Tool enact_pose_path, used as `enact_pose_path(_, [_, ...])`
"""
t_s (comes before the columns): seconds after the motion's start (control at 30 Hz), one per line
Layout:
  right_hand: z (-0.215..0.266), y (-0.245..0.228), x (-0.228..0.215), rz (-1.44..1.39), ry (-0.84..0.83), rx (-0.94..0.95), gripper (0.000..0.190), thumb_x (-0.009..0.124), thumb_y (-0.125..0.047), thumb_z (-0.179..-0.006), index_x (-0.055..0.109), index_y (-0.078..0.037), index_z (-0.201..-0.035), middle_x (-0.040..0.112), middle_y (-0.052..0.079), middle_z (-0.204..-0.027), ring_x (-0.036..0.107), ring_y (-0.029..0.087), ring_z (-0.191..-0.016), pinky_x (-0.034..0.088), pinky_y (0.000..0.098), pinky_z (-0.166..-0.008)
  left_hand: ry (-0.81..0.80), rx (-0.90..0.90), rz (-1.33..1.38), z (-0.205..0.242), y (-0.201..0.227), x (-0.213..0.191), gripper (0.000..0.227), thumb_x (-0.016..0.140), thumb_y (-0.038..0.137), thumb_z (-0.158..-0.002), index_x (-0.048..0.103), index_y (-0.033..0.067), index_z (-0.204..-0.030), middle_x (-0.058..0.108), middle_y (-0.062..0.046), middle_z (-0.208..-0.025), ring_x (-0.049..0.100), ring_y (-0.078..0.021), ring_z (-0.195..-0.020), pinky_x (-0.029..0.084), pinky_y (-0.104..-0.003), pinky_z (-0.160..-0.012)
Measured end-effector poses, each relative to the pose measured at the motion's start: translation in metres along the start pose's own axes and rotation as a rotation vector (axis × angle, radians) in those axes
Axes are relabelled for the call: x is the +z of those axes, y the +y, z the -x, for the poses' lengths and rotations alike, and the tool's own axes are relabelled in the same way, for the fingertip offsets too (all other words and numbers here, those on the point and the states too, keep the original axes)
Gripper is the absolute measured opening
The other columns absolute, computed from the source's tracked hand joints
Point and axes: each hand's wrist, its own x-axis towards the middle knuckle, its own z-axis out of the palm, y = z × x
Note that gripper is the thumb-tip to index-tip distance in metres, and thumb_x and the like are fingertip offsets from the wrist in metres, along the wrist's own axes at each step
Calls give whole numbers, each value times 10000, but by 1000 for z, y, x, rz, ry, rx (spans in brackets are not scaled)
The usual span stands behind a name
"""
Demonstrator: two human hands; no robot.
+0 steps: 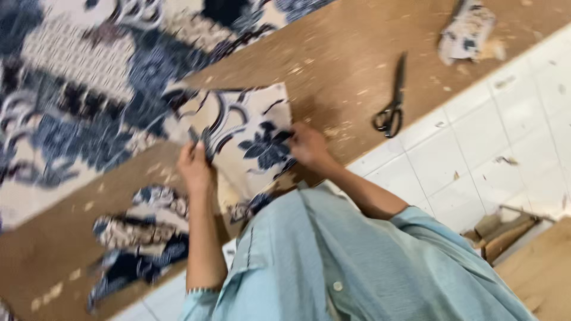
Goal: The person uses shears to cut patterned fabric on a wooden table, following a paper template. They cut multiple pieces, fold them, and stack them on the table.
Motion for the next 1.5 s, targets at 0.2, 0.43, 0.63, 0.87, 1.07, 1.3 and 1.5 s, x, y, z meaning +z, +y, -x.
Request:
enact_pose_path(0.2, [-8,18,14,-50,95,-161,204,602,-108,-856,681,-110,-1044,694,151,-1017,674,362,-914,531,476,-808,20,-49,-27,1,6,1,49,651,45,-1008,646,23,-1051,676,-32,-949,602,-111,-808,517,-258,-733])
enact_pose_path(0.43, [-6,25,28,8,222,-303,87,628,-107,-817,588,-54,-873,650,163,-920,644,384,-895,511,506,-768,13,10,-36,2,15,4,41,670,29,-1026,633,42,-1012,665,-7,-914,585,-81,-775,504,-231,-707])
enact_pose_path(0.63, [3,24,18,-152,199,-342,101,640,-75,-816,557,-55,-869,622,150,-895,637,375,-864,515,480,-737,16,-18,-9,-1,15,8,65,678,34,-999,656,45,-939,700,-29,-880,611,-87,-728,529,-229,-688])
enact_pose_path(0.87, [15,8,-13,-251,52,-213,148,658,-113,-873,528,-45,-894,607,143,-862,634,310,-780,516,439,-698,-16,54,-40,-4,6,1,107,695,58,-1018,657,40,-920,674,-15,-866,557,-77,-730,468,-223,-673])
enact_pose_path(1.07, [30,-5,-38,-313,59,-202,75,609,-85,-926,542,-55,-942,596,87,-848,609,217,-741,536,404,-655,32,150,-185,-5,15,-6,150,765,116,-975,626,73,-939,614,23,-867,518,-72,-754,436,-227,-689])
enact_pose_path(1.3, [34,7,-44,-507,1,-222,90,630,-61,-917,550,-42,-956,591,35,-767,562,115,-688,493,309,-600,2,256,-1,12,71,24,142,749,42,-990,612,68,-962,645,6,-898,558,-68,-783,486,-207,-715])
enact_pose_path(1.5, [30,31,-24,-784,-21,-258,79,627,13,-916,559,-26,-929,550,19,-842,496,102,-745,453,290,-632,-62,320,104,28,101,44,138,709,2,-1049,587,54,-1008,631,2,-924,551,-56,-812,487,-194,-753])
